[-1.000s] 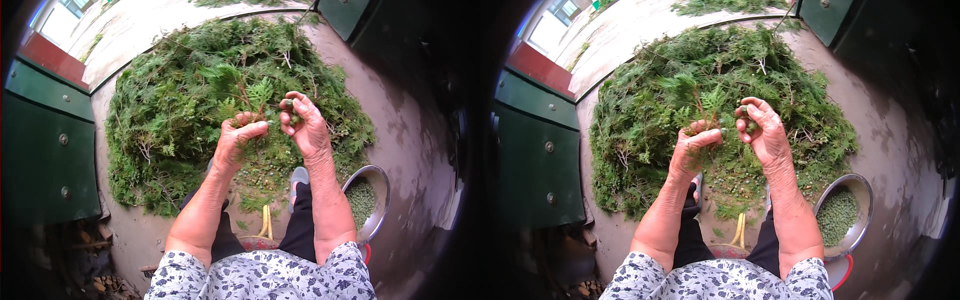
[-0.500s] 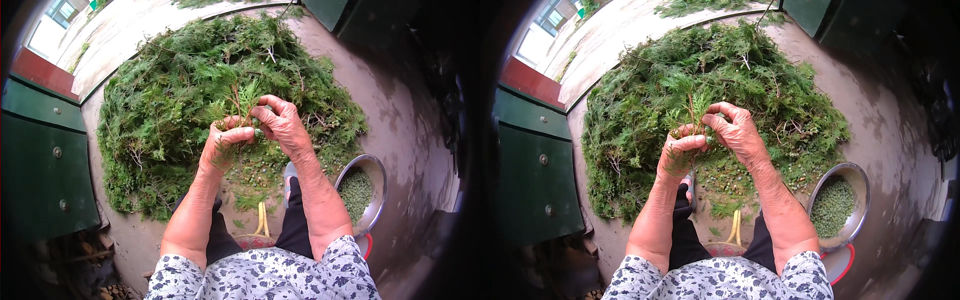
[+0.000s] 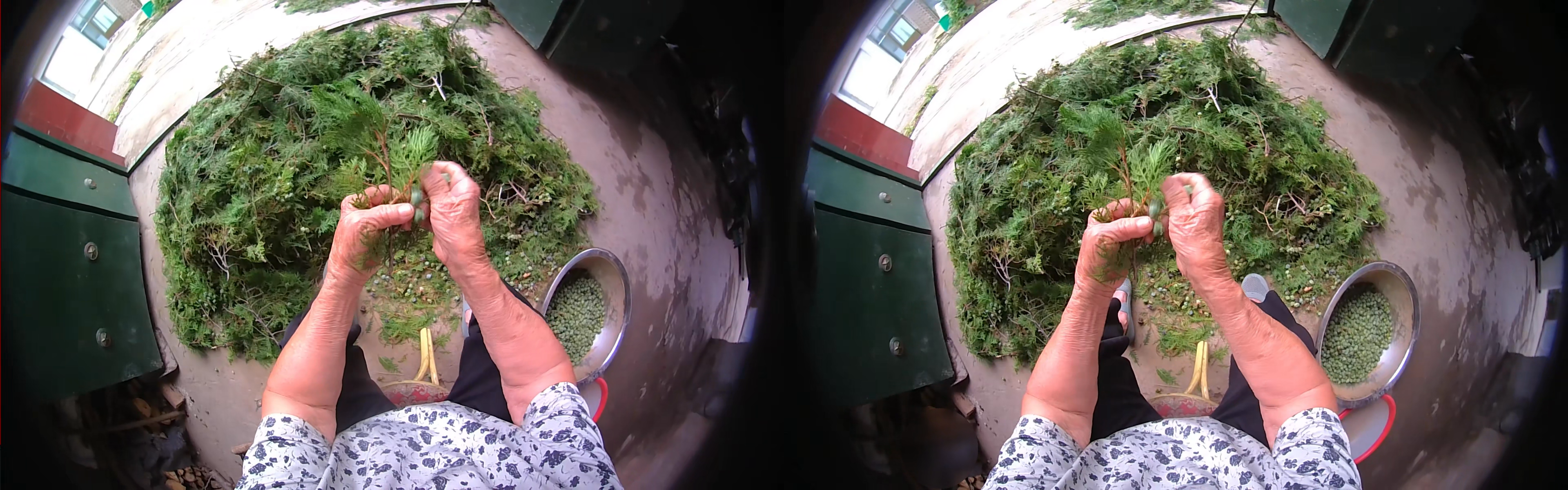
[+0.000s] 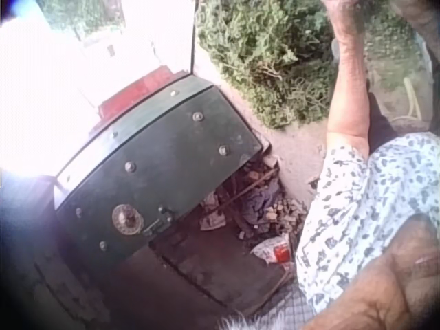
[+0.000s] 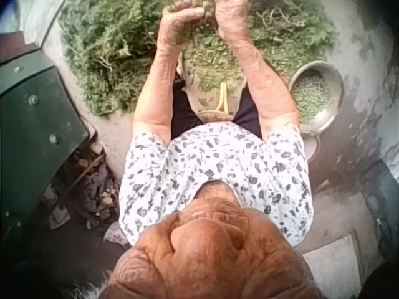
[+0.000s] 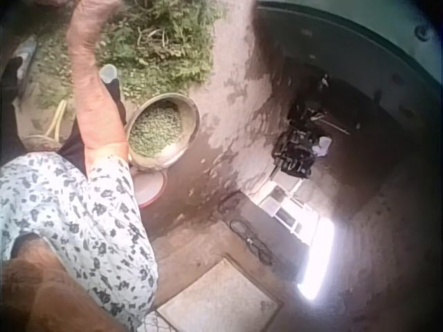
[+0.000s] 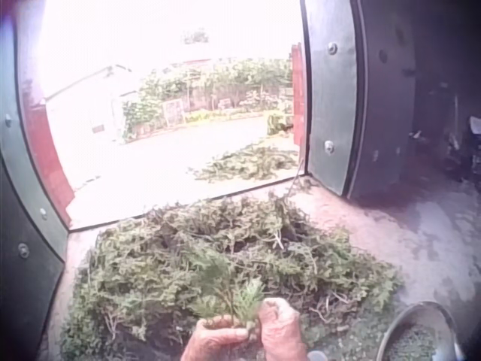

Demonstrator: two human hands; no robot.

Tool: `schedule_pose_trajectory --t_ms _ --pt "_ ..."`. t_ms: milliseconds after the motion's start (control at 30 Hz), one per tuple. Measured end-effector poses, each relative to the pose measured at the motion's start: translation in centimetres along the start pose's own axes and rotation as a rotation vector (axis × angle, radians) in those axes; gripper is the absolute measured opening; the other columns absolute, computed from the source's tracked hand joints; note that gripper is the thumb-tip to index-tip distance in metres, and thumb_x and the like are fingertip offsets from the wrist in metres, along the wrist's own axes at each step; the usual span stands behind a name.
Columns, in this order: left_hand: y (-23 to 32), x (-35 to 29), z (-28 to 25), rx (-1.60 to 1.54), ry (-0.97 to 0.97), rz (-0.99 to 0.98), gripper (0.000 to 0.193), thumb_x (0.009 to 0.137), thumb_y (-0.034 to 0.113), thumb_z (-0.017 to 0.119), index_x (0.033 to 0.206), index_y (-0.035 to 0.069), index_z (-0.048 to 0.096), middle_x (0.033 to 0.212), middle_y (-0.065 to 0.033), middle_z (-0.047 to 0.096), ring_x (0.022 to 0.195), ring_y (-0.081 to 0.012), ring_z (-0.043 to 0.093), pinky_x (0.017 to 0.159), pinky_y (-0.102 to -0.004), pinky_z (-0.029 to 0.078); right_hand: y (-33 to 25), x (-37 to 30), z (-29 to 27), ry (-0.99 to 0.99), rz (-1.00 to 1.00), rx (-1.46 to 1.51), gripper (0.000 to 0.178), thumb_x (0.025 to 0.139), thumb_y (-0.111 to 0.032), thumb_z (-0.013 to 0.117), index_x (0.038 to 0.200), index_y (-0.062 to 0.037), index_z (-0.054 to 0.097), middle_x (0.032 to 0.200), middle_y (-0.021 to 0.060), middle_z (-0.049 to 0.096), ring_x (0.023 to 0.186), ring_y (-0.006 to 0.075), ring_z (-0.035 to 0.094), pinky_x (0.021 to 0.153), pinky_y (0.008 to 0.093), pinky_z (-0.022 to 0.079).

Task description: Picking small green berries or seeds from thuja/cypress-like evergreen branches and collecting them in a metal bowl.

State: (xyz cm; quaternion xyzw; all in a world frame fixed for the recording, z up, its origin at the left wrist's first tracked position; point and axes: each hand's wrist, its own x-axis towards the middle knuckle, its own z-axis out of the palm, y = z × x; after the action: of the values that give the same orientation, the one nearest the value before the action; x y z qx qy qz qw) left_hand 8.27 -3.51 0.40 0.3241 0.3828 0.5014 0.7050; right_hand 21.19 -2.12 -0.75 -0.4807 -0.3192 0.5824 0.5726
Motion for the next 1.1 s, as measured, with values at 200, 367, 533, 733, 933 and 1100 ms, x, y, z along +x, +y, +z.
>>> schedule_pose_trajectory --t_ms 200,367,533,733,933,1100 --pt "-0.2 -0.6 0.2 0.027 0.111 0.025 0.012 0.069 0.002 0.065 0.081 0.000 0.061 0.068 -0.0030 0.059 0.060 -0.0120 0.054 0.061 -0.0238 0.042 -3.1 1.8 -2.0 -0.030 0.006 0.381 0.013 0.087 -0.012 0.054 0.094 -0.0033 0.049 0.082 0.0073 0.057 0.056 0.0084 0.053 0.041 0.0195 0.039" --pt "0.0 -0.3 0.4 0.107 0.155 0.092 0.007 0.070 0.003 0.067 0.073 0.002 0.061 0.066 0.0001 0.058 0.060 -0.0088 0.052 0.059 -0.0229 0.040 -3.9 1.4 -2.4 -0.225 0.048 0.202 0.020 0.085 -0.016 0.059 0.098 -0.0023 0.052 0.076 0.0036 0.057 0.054 0.0059 0.052 0.040 0.0172 0.037" --pt "-0.4 -0.2 0.1 0.129 0.130 0.094 0.010 0.070 0.001 0.066 0.078 0.002 0.060 0.071 -0.0019 0.059 0.063 -0.0117 0.055 0.062 -0.0238 0.042 -2.8 0.3 -0.8 -0.284 -0.176 -0.334 0.023 0.081 -0.024 0.065 0.087 -0.0032 0.059 0.070 0.0013 0.059 0.053 0.0068 0.053 0.045 0.0201 0.040" --pt "-0.1 -0.6 0.6 -0.036 0.116 0.036 0.014 0.071 0.000 0.065 0.084 0.000 0.059 0.075 -0.0039 0.060 0.066 -0.0142 0.057 0.065 -0.0258 0.045 -2.9 -0.5 -0.5 -0.254 0.101 -0.036 0.018 0.085 -0.021 0.059 0.084 -0.0036 0.057 0.069 0.0043 0.060 0.053 0.0081 0.053 0.041 0.0199 0.039" --pt "-0.4 -0.4 -0.1 -0.174 0.079 0.027 0.016 0.074 0.003 0.063 0.089 0.000 0.059 0.077 -0.0051 0.060 0.067 -0.0161 0.057 0.066 -0.0279 0.046 -3.5 0.3 -1.6 -0.242 0.193 0.335 0.012 0.085 -0.010 0.057 0.094 -0.0014 0.055 0.073 0.0013 0.057 0.055 0.0037 0.051 0.039 0.0167 0.035" --pt "0.0 -0.4 -0.1 -0.208 -0.015 0.022 0.017 0.075 0.008 0.061 0.090 0.000 0.059 0.076 -0.0052 0.060 0.067 -0.0152 0.056 0.065 -0.0265 0.045 -3.4 0.0 -1.6 -0.428 0.279 0.154 0.025 0.084 -0.009 0.059 0.108 -0.0007 0.055 0.073 -0.0009 0.056 0.056 0.0031 0.050 0.040 0.0149 0.034"
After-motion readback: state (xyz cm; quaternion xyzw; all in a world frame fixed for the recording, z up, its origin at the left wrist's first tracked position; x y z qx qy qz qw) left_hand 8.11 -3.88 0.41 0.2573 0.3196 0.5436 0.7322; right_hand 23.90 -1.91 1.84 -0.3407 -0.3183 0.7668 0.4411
